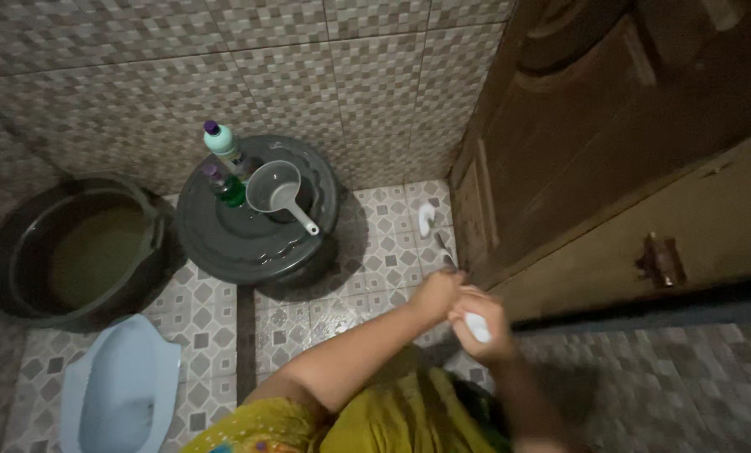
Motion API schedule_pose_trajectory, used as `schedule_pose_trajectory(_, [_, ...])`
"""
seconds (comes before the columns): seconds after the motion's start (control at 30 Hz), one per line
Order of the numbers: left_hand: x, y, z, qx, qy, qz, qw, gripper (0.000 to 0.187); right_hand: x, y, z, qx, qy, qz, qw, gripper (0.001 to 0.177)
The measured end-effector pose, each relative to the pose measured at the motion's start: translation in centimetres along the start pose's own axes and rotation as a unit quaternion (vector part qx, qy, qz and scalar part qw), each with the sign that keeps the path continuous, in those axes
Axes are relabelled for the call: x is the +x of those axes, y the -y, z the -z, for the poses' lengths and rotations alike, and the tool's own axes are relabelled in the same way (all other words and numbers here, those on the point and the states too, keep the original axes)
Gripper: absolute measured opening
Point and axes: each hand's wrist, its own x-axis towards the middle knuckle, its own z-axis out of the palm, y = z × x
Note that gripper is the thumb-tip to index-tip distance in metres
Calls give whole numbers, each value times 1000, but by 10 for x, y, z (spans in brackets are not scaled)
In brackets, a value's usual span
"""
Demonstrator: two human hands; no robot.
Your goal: The person scrubs a squat toilet and the surrounding tiled floor using a long-handled brush. They scoop water from a large bucket with a plastic ladle and pour it over the scrubbed areas to rinse them.
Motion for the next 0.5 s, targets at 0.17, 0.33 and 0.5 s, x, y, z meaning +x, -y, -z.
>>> schedule_pose_trajectory(0.17, [-16,-20,2,-33,-53,-130,990,21,-2,20,13,-2,-7,19,1000,10])
schedule_pose_trajectory(0.33, [51,38,-35,-4,-48,-123,991,25,14,-30,4,-11,-21,53,998,8])
schedule_pose_trajectory(0.5, [100,88,-64,-8,-94,-166,982,42,19,-73,-3,-71,-22,35,997,10])
